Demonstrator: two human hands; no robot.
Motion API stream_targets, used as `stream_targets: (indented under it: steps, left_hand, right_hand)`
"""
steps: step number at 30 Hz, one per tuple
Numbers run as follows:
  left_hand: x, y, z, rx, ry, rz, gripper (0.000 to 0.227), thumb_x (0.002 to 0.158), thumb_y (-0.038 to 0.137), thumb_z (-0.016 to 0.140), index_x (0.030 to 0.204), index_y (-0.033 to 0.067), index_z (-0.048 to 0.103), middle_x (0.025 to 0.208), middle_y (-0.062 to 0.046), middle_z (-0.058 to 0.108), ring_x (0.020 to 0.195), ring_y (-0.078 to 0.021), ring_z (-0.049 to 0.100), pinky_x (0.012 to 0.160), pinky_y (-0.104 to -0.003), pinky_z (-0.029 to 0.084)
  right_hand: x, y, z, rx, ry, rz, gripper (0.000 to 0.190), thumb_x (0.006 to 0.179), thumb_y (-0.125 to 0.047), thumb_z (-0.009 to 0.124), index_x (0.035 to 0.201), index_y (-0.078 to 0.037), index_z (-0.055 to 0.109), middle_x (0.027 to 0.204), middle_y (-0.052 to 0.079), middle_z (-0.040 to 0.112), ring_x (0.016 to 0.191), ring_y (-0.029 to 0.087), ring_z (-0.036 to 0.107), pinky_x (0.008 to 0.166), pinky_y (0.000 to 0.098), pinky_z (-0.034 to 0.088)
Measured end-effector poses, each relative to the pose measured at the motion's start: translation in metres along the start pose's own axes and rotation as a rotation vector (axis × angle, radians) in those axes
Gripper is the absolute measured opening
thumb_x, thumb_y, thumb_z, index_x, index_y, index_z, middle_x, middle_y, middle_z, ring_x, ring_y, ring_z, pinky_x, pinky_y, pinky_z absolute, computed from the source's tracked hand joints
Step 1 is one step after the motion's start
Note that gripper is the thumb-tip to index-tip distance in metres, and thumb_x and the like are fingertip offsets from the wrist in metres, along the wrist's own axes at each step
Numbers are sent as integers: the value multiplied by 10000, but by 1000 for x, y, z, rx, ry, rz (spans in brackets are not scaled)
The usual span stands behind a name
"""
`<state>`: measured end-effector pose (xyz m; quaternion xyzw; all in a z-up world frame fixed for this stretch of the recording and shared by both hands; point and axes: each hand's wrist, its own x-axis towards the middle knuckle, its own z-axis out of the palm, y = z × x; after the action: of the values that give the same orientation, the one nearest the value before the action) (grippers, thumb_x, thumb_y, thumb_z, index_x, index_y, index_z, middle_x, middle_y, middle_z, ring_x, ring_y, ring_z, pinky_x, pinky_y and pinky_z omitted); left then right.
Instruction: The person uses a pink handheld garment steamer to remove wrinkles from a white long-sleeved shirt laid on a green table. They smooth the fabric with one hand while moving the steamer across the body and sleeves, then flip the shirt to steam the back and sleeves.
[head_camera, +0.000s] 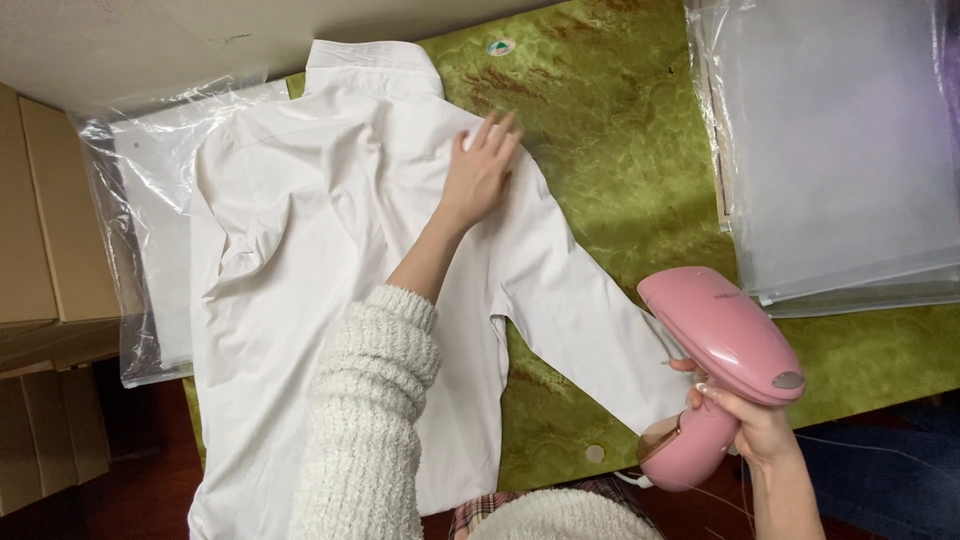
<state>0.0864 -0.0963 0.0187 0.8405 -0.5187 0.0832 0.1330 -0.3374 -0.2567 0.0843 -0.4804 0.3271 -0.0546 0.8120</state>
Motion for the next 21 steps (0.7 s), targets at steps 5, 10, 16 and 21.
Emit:
stream_targets:
  steps: [5, 10, 16, 21]
  left_hand:
    - [26, -12, 46, 69, -136, 197, 262, 853, 110, 437, 1091, 134, 543, 975, -56, 551, 973, -254, 478, 778, -481, 358]
    - [41, -30, 62, 196, -114, 228, 153, 832, 144, 468, 773, 182, 604, 826, -27, 529, 834, -230, 482, 670, -420, 329]
    - [31, -18, 67, 147, -143, 1, 334, 669, 327, 776, 873, 164, 568, 947, -7, 439, 987, -204, 412, 890, -498, 325]
    - [-15, 61, -8, -143, 14, -498, 667, 819, 154, 750, 1360, 62, 372, 1535, -205, 122, 1429, -315, 128, 1059, -607, 216]
  right_hand:
    - [1, 6, -13, -2, -66, -142, 525, 743, -40, 634, 1241, 50, 493, 1132, 311, 612, 537, 193, 544, 524, 315, 503]
    - [12, 15, -15, 106, -176, -112, 302, 734, -57, 687, 1010, 35, 604, 1095, 259, 624, 586, 195, 616, 571, 335, 529]
    - [32, 40, -16, 271, -299, -237, 166, 672, -25, 594, 810, 38, 527, 1050, 331, 614, 454, 167, 480, 473, 351, 431]
    - [55, 73, -35, 477, -469, -156, 160, 615, -122, 574, 658, -22, 457, 1023, 301, 600, 329, 91, 380, 404, 298, 377]
